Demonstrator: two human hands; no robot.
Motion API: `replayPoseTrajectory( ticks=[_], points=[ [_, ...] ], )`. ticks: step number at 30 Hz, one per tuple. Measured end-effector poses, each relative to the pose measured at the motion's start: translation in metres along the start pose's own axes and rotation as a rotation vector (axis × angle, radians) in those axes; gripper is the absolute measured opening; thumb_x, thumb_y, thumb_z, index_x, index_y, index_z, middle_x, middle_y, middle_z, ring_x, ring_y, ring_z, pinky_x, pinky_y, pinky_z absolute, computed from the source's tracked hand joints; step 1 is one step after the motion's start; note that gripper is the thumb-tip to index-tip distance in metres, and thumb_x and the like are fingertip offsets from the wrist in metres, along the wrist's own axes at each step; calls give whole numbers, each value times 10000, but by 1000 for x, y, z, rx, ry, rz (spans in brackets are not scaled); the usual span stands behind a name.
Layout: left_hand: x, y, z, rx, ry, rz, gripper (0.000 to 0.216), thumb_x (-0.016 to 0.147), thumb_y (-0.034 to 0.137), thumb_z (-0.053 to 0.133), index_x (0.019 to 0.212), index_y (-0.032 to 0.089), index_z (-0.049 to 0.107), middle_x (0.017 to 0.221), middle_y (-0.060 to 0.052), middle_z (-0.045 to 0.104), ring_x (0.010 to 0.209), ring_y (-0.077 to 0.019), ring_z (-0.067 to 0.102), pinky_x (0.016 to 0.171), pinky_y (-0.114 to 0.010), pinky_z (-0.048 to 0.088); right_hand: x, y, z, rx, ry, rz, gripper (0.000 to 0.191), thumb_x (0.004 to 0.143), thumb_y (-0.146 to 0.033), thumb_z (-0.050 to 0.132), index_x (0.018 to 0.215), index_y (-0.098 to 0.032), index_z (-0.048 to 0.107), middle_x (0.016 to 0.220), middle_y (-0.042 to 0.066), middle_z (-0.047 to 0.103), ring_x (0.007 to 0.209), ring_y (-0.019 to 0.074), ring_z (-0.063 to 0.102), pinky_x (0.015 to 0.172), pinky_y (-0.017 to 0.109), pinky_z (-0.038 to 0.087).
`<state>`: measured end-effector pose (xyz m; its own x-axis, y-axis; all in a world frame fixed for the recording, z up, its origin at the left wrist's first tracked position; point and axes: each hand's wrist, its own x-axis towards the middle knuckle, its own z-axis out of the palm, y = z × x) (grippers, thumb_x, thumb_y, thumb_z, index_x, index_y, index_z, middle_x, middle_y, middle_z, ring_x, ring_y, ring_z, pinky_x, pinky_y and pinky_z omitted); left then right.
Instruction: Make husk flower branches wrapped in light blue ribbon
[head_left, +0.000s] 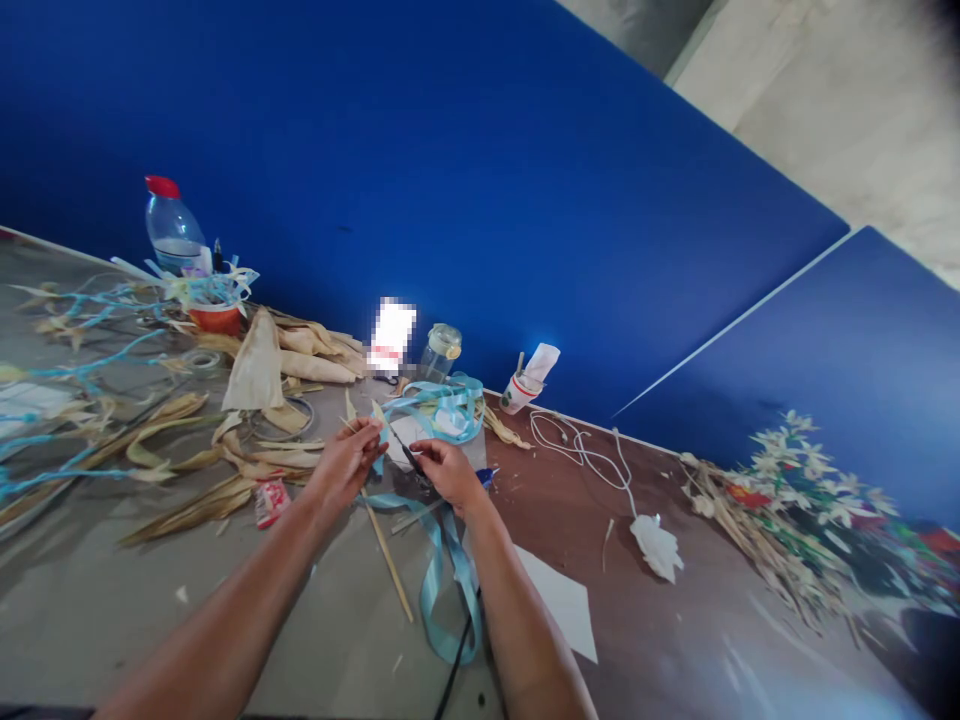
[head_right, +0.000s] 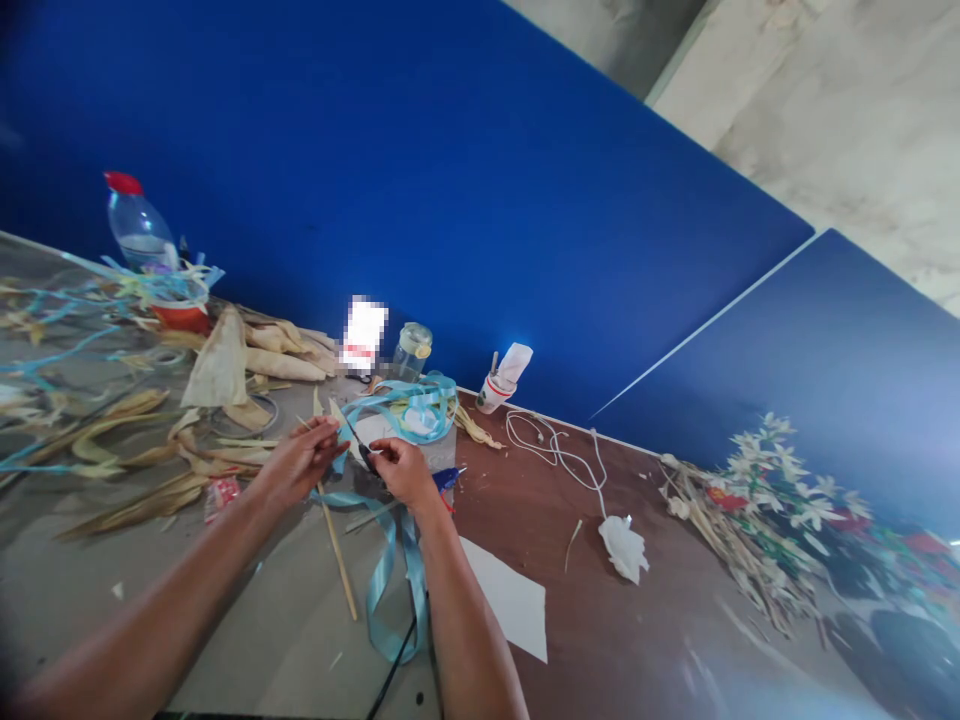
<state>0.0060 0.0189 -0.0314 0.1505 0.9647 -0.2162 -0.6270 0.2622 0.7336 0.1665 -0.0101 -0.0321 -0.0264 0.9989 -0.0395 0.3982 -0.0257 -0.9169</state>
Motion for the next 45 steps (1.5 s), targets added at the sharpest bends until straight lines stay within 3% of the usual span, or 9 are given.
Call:
replayPoseTrajectory(
  ticks=[4, 8, 16, 20, 27, 31, 39, 45],
  points=[
    [-5, 2, 5, -89, -52, 37, 226, 584, 231, 752, 614, 164, 538, 464, 104, 420, 399, -15, 358, 694, -241, 503, -2, -2, 16, 386, -103, 128, 212, 693, -287, 589, 866, -187, 658, 671, -25, 588, 574, 89, 495, 547, 202, 366],
    [-8, 7, 9, -121, -120, 62, 231, 622, 212, 731, 614, 160, 506, 465, 108, 401, 375, -2, 287, 662, -225, 492, -8, -7, 26, 528, -180, 199, 255, 657, -316, 646, 874, -182, 654, 626, -33, 566, 512, 68, 446, 510, 192, 331],
    [-11, 8, 13, -104, -42, 66, 260, 599, 232, 738, 633, 167, 488, 449, 106, 397, 378, -8, 295, 511, -154, 406, -16, -19, 37, 430, -125, 195, 398, 625, -289, 673, 986, -179, 547, 544, -80, 528, 374, 38, 339, 391, 183, 238],
    [-16, 9, 18, -67, -44, 22, 288, 593, 262, 740, 619, 168, 468, 451, 104, 384, 368, -16, 288, 386, -146, 269, -19, -23, 42, 444, -151, 228, 585, 593, -270, 695, 1132, -192, 481, 479, -116, 458, 355, 44, 309, 381, 184, 216],
    [-9, 14, 9, -102, 41, 63, 263, 576, 232, 752, 606, 167, 500, 448, 104, 413, 398, -20, 360, 566, -180, 433, -13, -20, 22, 517, -22, 133, 446, 604, -314, 642, 1017, -170, 552, 587, -47, 545, 473, 63, 409, 429, 178, 226],
    [-8, 19, 6, -87, 49, 22, 273, 574, 251, 754, 589, 164, 496, 453, 103, 406, 398, -18, 381, 576, -183, 446, -17, -26, 12, 459, -99, 62, 411, 607, -382, 675, 948, -186, 559, 566, -53, 522, 484, 73, 418, 447, 182, 260],
    [-7, 17, 5, -62, 66, -40, 223, 547, 210, 745, 630, 151, 547, 469, 92, 448, 416, -31, 438, 522, -173, 451, -23, -34, 23, 305, -188, 33, 307, 633, -416, 661, 830, -199, 569, 527, -69, 460, 479, 78, 405, 498, 215, 313],
    [-7, 18, 6, -63, 57, -42, 228, 548, 209, 749, 626, 147, 544, 464, 90, 457, 410, -28, 438, 509, -168, 448, -25, -34, 23, 314, -217, 10, 298, 667, -402, 647, 861, -185, 584, 505, -62, 487, 465, 79, 425, 499, 211, 320]
  ],
)
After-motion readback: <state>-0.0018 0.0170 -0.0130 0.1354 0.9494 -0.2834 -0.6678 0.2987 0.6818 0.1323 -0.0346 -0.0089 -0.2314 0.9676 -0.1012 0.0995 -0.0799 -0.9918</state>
